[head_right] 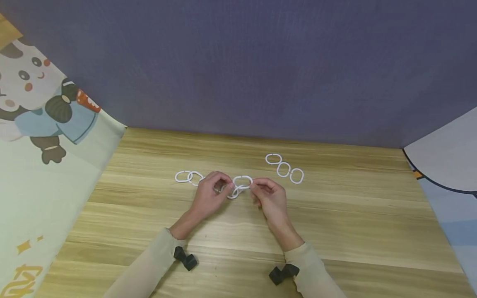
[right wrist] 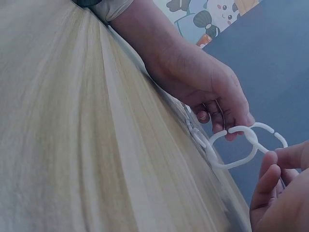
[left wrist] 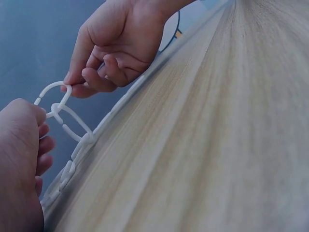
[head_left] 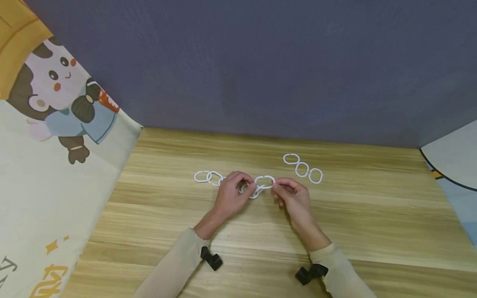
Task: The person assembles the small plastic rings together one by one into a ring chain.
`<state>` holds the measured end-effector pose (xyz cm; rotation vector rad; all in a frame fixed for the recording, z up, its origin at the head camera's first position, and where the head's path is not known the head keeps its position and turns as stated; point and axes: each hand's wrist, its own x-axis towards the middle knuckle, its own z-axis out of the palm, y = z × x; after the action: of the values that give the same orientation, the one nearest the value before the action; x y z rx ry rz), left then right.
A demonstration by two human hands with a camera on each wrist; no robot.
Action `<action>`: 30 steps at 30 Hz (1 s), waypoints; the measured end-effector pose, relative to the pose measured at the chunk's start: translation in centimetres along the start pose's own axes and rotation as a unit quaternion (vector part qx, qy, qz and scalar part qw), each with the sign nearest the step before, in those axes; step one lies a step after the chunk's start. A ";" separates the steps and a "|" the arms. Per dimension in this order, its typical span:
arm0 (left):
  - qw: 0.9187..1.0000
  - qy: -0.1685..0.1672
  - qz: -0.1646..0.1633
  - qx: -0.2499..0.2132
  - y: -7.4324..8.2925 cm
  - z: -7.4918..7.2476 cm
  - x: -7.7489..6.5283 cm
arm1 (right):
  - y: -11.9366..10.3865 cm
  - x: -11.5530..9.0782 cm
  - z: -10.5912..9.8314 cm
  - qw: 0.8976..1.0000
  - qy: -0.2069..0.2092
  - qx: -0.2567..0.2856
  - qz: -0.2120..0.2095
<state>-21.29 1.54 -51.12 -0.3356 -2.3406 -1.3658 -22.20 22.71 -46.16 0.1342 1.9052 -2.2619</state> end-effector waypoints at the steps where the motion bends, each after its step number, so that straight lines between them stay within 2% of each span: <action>1: 1.000 0.003 0.001 -0.003 0.0 0.0 0.0 | 0.0 -0.1 0.0 1.000 -0.002 -0.002 0.001; 5: 1.000 0.011 0.002 -0.028 0.8 -0.5 -0.1 | 0.1 -0.4 0.1 1.000 -0.011 -0.015 0.006; 9: 0.999 0.010 -0.025 -0.046 2.0 -1.1 -0.3 | 0.3 -0.7 0.2 0.999 -0.017 -0.024 0.012; 12: 0.998 0.011 -0.036 -0.044 2.2 -1.2 -0.4 | 0.4 -0.8 0.0 0.999 -0.019 -0.029 0.011; 15: 0.998 0.015 -0.029 -0.045 1.9 -1.1 -0.6 | 0.2 -0.7 -0.4 0.999 -0.013 -0.033 0.004; 24: 0.999 0.026 -0.018 -0.038 2.0 -0.7 0.0 | -1.9 1.3 -2.9 1.000 0.015 -0.005 -0.016; 30: 0.999 0.028 -0.019 -0.038 2.1 -0.4 0.4 | -3.7 2.6 -5.1 0.999 0.029 -0.012 -0.023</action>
<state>-20.73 2.26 -49.13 -0.2731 -2.2649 -1.4643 -25.72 28.12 -43.92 0.1555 1.9825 -2.2879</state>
